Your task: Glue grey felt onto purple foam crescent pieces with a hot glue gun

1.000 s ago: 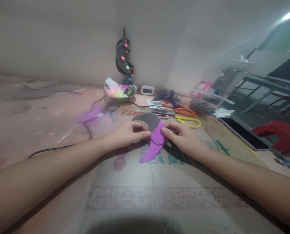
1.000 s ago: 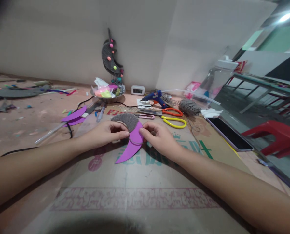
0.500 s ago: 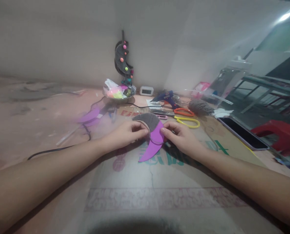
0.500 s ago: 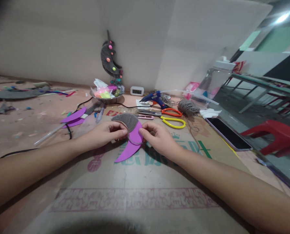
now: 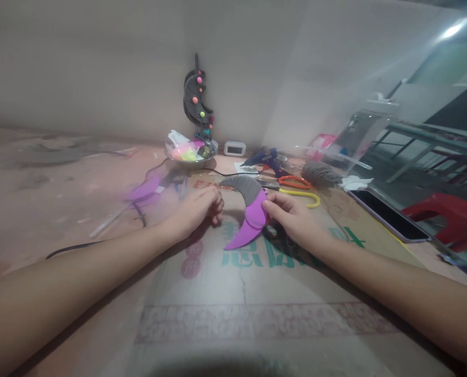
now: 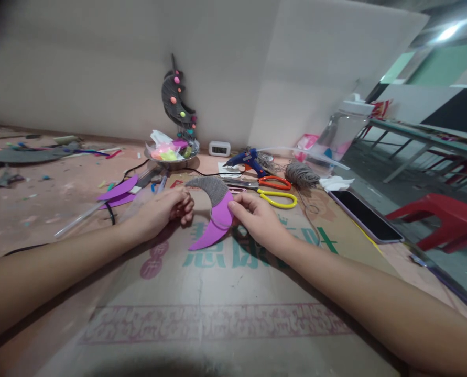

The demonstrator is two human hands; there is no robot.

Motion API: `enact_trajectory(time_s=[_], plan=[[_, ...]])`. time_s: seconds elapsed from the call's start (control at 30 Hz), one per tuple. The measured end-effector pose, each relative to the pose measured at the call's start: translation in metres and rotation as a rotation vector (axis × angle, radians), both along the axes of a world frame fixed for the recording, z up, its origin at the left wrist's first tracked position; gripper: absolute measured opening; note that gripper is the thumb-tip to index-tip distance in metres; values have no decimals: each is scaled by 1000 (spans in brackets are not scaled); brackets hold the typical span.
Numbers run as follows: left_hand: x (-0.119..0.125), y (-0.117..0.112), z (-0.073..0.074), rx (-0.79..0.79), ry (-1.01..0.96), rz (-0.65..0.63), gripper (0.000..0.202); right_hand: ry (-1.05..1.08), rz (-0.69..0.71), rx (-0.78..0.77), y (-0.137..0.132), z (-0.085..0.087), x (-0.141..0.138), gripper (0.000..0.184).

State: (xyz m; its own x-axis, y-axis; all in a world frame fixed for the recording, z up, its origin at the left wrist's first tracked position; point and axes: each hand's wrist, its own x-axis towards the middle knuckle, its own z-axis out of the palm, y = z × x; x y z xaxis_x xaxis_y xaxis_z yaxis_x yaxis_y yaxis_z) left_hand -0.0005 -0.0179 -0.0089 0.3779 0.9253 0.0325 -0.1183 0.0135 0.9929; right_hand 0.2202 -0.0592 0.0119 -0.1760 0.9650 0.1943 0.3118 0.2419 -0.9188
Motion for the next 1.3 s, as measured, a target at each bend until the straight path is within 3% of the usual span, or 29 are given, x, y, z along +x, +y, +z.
enact_trajectory(time_s=[0.2,0.33,0.43,0.53,0.6,0.97,1.17,1.3], plan=[[-5,11,7,-126,-97,267,18,101,-24,-45,1,1,1,33],[-5,5,6,78,66,217,12,86,-31,-45,1,1,2,34],[-4,-2,5,276,314,82,37,70,-7,-33,2,0,2,33],[-4,-5,7,390,422,-71,35,19,39,-24,2,0,-1,30],[-4,-4,7,432,430,-107,35,-18,79,-37,1,0,-3,28],[-4,-7,8,194,349,-25,37,-189,239,-74,0,-1,-5,25],[-4,-5,9,235,407,99,34,93,96,47,6,-7,-1,22],[-6,-1,7,271,408,123,34,20,-49,180,12,-3,7,23]])
